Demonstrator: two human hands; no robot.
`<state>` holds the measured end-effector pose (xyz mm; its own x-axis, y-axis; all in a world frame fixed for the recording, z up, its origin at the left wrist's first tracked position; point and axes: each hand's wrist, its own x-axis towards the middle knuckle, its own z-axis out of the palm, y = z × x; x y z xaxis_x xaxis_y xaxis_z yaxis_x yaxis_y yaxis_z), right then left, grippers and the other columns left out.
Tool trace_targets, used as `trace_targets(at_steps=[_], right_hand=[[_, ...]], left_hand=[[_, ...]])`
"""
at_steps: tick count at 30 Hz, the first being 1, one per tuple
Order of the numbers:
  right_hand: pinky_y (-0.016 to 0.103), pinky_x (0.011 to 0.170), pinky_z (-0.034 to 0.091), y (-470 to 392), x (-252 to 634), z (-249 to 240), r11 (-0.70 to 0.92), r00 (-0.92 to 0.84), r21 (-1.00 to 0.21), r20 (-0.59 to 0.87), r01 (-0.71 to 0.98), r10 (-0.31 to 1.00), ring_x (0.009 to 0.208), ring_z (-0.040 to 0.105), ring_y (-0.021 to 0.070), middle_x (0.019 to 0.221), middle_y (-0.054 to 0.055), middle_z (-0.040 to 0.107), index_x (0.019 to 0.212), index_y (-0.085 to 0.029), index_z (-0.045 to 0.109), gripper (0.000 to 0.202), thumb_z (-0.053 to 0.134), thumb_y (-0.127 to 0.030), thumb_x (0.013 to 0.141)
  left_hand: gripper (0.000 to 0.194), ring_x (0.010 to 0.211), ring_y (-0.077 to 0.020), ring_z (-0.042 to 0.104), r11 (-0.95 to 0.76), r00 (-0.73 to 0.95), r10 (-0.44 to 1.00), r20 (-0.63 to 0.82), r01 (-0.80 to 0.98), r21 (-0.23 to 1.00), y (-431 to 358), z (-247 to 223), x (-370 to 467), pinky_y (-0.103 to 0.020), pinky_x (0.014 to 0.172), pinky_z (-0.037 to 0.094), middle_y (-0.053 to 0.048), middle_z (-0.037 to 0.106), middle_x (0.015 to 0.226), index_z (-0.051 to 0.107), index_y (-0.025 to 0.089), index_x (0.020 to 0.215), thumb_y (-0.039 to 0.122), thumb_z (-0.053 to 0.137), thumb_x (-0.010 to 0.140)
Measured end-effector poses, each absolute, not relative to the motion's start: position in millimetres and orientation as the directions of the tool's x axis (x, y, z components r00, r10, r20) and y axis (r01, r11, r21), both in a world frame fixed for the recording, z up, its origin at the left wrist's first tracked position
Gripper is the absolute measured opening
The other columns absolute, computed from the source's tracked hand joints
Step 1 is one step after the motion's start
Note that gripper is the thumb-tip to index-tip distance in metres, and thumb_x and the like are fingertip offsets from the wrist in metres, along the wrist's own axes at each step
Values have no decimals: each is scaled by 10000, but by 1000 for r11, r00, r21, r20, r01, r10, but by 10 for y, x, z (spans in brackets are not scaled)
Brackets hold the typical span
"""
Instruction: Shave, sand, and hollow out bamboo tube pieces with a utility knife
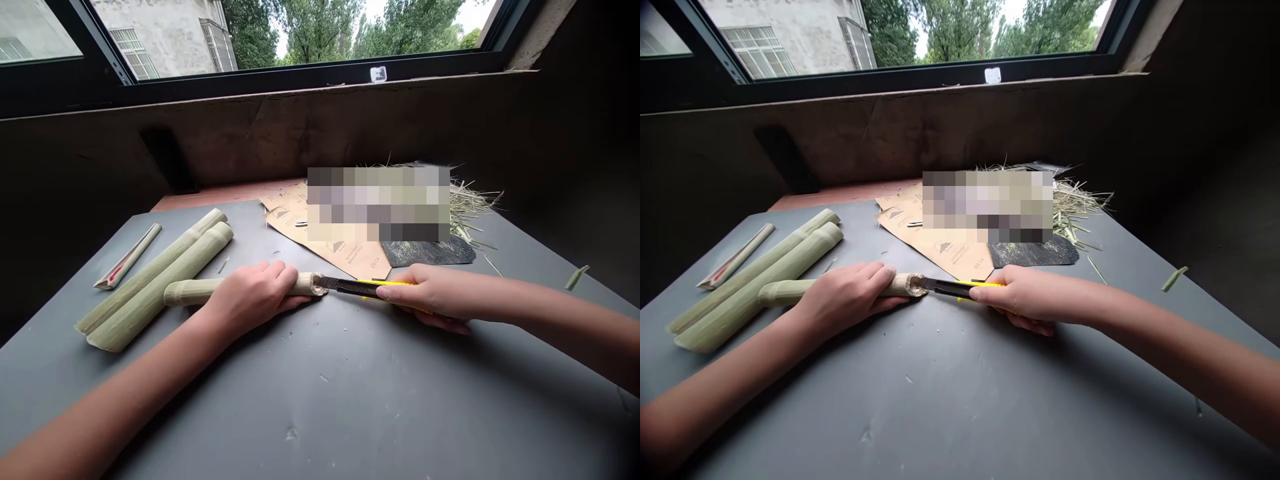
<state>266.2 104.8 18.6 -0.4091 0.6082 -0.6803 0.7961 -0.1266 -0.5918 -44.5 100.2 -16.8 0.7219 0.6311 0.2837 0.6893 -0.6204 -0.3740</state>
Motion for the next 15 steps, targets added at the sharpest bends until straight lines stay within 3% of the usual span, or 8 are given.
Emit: trace_targets(at_steps=[5,8,11,13,15], right_hand=[[219,346,267,1022,2767,181,-239,-434,-671,-669,702,604,333,375,87,462,-51,471,685,-225,424,527,469,-707,893],[234,367,314,963,2850,215,-221,-395,-725,-574,653,717,379,368,95,515,-54,457,698,-230,429,487,468,-672,900],[262,492,399,848,2867,177,119,-356,-622,-272,774,894,543,528,153,662,-7,582,850,-226,565,363,501,-576,917],[282,611,428,760,2838,104,431,-487,-439,-17,788,873,721,616,190,861,45,681,1029,-234,631,269,486,-449,956],[280,647,422,687,2794,19,624,-613,-310,145,717,777,762,625,179,1009,67,696,1167,-247,622,271,439,-333,986]], left_hand=[[535,583,-173,539,-616,701,667,253,709,-343,966,-139,-432,-323,525,266,-40,591,709,583,177,817,602,324,1010],[522,645,-192,582,-608,671,712,207,737,-296,969,-95,-438,-316,545,282,-63,620,743,584,171,838,588,324,1013],[472,652,-196,608,-627,657,746,106,748,-219,1000,-25,-461,-307,520,266,-51,649,744,565,199,830,602,380,990],[457,560,-176,581,-635,646,763,22,755,-163,1024,27,-480,-302,480,236,-17,650,686,538,224,787,631,421,959],[468,489,-166,548,-629,628,777,-49,768,-122,1037,74,-495,-298,454,210,0,649,645,518,235,756,659,433,933]])
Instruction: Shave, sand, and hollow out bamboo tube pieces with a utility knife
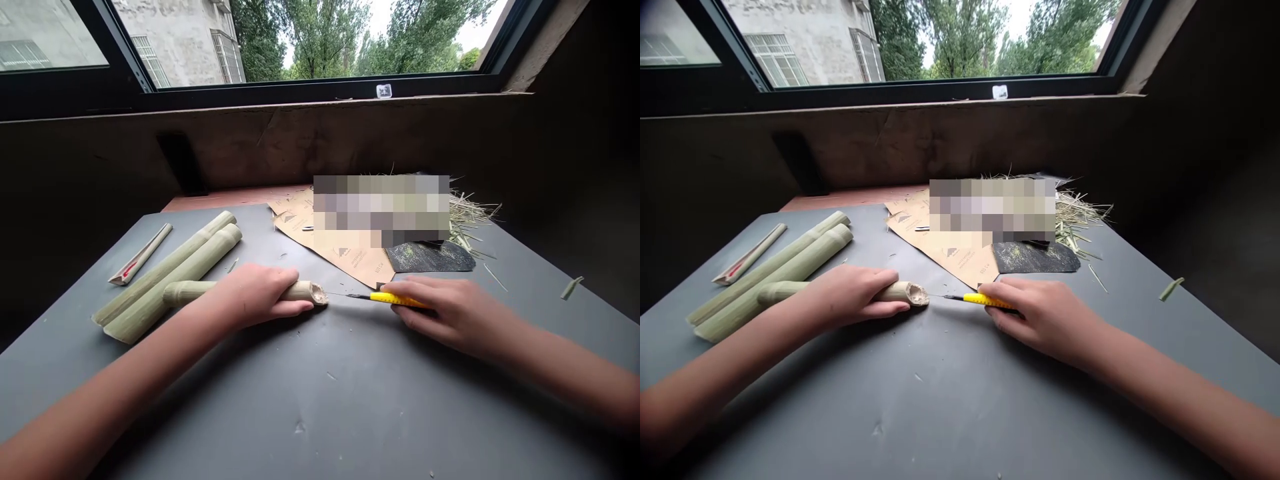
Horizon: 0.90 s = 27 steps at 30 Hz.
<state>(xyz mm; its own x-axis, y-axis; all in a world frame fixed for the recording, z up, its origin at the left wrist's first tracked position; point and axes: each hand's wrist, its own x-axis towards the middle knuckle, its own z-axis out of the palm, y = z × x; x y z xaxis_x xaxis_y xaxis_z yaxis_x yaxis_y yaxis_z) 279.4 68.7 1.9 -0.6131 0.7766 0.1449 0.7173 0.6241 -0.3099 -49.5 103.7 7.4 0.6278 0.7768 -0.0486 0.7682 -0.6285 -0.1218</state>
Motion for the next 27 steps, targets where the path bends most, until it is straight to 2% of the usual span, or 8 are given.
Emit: trace_targets(at_steps=[2,4,12,18,23,27], right_hand=[[265,617,408,641,2752,-54,690,-657,-268,214,672,723,695,601,150,1035,65,687,1225,-249,596,295,409,-274,998],[257,589,391,621,2719,-101,702,-668,-242,217,670,712,648,580,136,1008,53,677,1242,-251,579,294,420,-253,995],[262,540,326,691,2692,-132,750,-733,-159,162,642,661,594,532,128,859,14,634,1207,-243,583,297,433,-178,959],[272,484,247,875,2644,-15,843,-843,22,47,537,535,553,546,132,791,11,613,1165,-220,580,265,430,-183,949],[282,478,191,935,2552,-18,825,-830,120,-13,553,558,517,523,130,783,1,605,1133,-217,558,222,456,-176,940],[290,491,204,902,2544,-44,808,-817,153,-9,569,577,548,535,140,788,-2,589,1144,-218,544,208,438,-187,968]], left_hand=[[483,488,-176,557,-617,610,787,-97,780,-100,1040,110,-496,-296,449,203,-11,663,653,520,237,755,682,423,916],[490,506,-186,572,-610,597,791,-133,788,-89,1037,135,-484,-296,453,204,-26,677,673,532,238,768,692,411,909],[450,510,-195,572,-607,589,788,-181,791,-69,1041,160,-474,-306,455,203,-19,659,664,545,242,791,665,441,905],[457,436,-177,482,-608,588,784,-199,792,-58,1060,196,-470,-309,431,193,0,568,563,524,247,751,675,443,890],[448,385,-155,406,-584,567,799,-200,811,-34,1046,250,-424,-295,407,191,31,437,482,505,243,694,648,474,882],[449,406,-158,428,-533,520,820,-239,846,15,1016,287,-394,-283,406,193,24,454,494,471,243,679,642,474,885]])
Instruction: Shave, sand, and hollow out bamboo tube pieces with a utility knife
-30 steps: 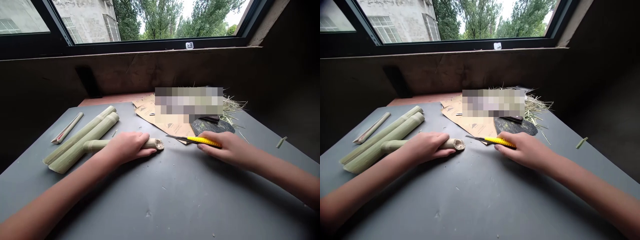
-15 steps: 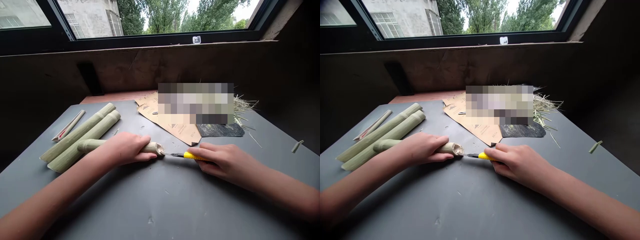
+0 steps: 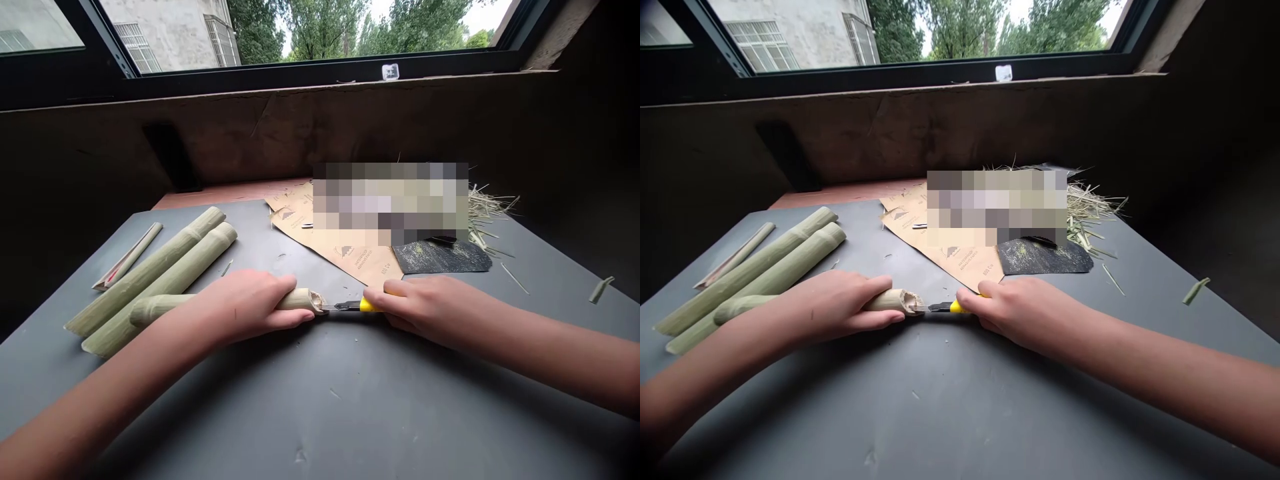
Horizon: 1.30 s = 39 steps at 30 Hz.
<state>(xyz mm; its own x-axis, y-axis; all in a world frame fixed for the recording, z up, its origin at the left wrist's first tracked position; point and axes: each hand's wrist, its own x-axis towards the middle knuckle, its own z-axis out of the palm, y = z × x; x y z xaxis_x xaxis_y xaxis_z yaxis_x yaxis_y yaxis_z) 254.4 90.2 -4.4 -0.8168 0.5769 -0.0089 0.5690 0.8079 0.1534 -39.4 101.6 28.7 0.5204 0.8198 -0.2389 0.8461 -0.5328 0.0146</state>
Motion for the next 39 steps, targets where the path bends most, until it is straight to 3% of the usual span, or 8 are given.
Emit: trace_targets(at_steps=[7,10,16,19,21,29,34,39], right_hand=[[303,529,278,945,2603,-41,826,-875,299,76,478,478,542,499,146,772,12,585,1173,-187,557,315,396,-57,936],[310,524,294,991,2657,-41,859,-905,286,96,424,414,525,492,144,779,15,605,1172,-193,578,320,386,-66,948],[272,554,348,877,2922,-18,760,-757,-148,87,633,647,681,624,163,844,31,681,1074,-245,638,234,421,-275,991],[261,577,365,837,2954,39,586,-637,-355,-35,728,770,657,593,159,788,16,666,961,-247,643,266,437,-412,996],[262,560,344,842,2905,84,528,-616,-397,-132,750,776,605,535,154,674,-3,595,869,-242,626,325,441,-482,987],[272,543,288,840,2755,71,545,-595,-264,-175,796,784,584,497,168,630,-6,539,840,-261,587,330,397,-497,971],[271,500,250,813,2720,59,525,-546,-152,-204,837,812,538,469,174,583,0,492,754,-254,509,325,422,-511,933],[272,468,279,808,2638,145,436,-466,-165,-347,885,814,542,521,192,610,23,544,749,-253,499,366,411,-566,917]], left_hand=[[497,428,-158,458,-486,488,799,-352,868,101,957,383,-346,-284,414,223,16,497,507,436,242,658,671,412,908],[486,439,-167,473,-504,494,795,-353,861,72,908,363,-319,-290,424,226,12,531,531,459,245,687,668,397,918],[466,530,-198,567,-556,521,807,-278,829,-63,857,234,-270,-302,462,209,-12,639,664,471,243,778,673,378,931],[466,546,-195,583,-599,565,782,-261,797,-69,846,196,-253,-304,465,200,-10,647,689,472,241,789,676,390,934],[468,555,-194,586,-630,602,762,-238,775,-55,836,181,-246,-306,468,201,-12,651,704,480,239,804,678,390,938],[447,520,-169,555,-679,669,732,-132,732,-56,819,132,-279,-309,463,200,-9,645,688,496,230,805,641,412,959],[532,493,-164,539,-734,760,643,99,648,-204,783,-8,-330,-311,476,234,-25,620,657,521,207,772,639,304,994],[503,484,-167,535,-725,798,536,276,602,-334,734,-96,-362,-314,476,305,-6,571,619,530,199,751,596,350,1004]])
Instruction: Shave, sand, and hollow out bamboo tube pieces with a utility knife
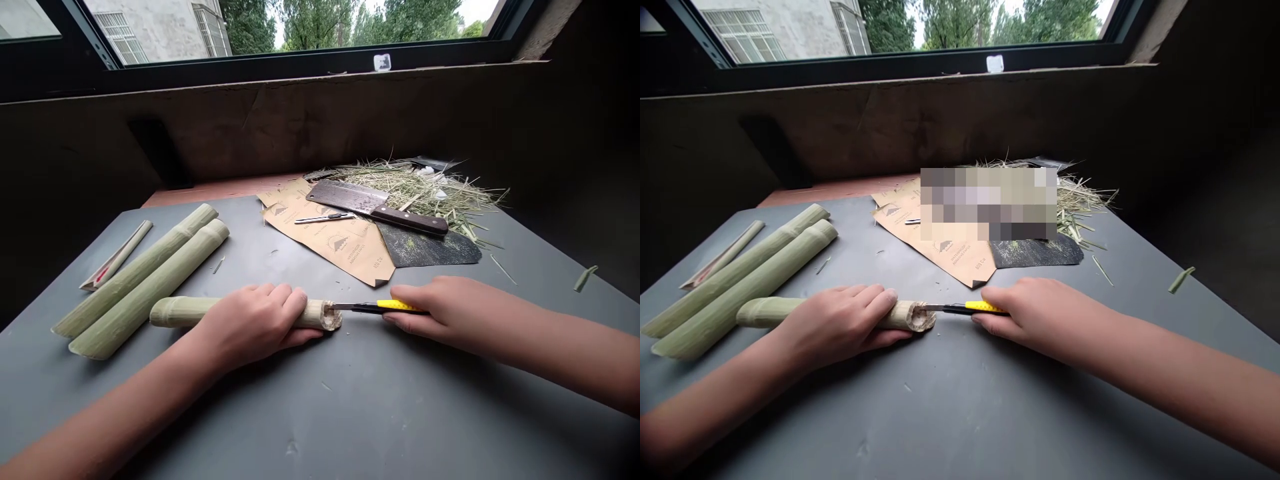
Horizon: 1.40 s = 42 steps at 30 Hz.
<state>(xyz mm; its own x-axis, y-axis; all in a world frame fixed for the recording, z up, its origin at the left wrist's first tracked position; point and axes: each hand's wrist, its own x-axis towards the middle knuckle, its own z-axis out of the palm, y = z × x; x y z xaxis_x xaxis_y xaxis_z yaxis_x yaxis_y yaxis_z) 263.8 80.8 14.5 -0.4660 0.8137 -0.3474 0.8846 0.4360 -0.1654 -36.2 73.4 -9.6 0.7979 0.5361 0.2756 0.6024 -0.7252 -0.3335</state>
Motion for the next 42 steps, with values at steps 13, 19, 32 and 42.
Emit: trace_targets(at_steps=[13,19,32,42], right_hand=[[267,421,344,788,2587,300,15,-358,-463,-665,886,655,461,504,147,631,-11,568,820,-245,583,464,441,-680,897],[223,446,341,552,2889,333,-140,-438,-713,-561,688,703,507,455,102,665,-36,527,821,-228,503,389,526,-606,911],[263,393,318,451,3479,55,-123,204,-984,-95,128,974,464,434,119,712,-28,488,855,-263,452,350,499,-147,528],[420,854,568,1689,2419,228,-29,-220,-875,-153,482,963,1017,649,214,1245,91,627,1245,-183,606,328,606,-367,975]], left_hand=[[508,484,-164,508,-659,780,513,359,626,-417,709,-116,-333,-321,478,284,-13,559,618,545,189,733,612,414,981],[482,529,-163,554,-673,778,516,359,627,-392,720,-135,-295,-306,497,303,-15,572,644,544,184,756,585,417,991],[485,582,-193,595,-645,709,622,333,705,-295,779,-149,-346,-309,506,319,-41,616,687,541,191,782,589,370,1000],[441,623,-204,607,-646,683,672,286,730,-224,760,-158,-378,-314,510,359,-50,638,740,553,196,817,600,453,964]])
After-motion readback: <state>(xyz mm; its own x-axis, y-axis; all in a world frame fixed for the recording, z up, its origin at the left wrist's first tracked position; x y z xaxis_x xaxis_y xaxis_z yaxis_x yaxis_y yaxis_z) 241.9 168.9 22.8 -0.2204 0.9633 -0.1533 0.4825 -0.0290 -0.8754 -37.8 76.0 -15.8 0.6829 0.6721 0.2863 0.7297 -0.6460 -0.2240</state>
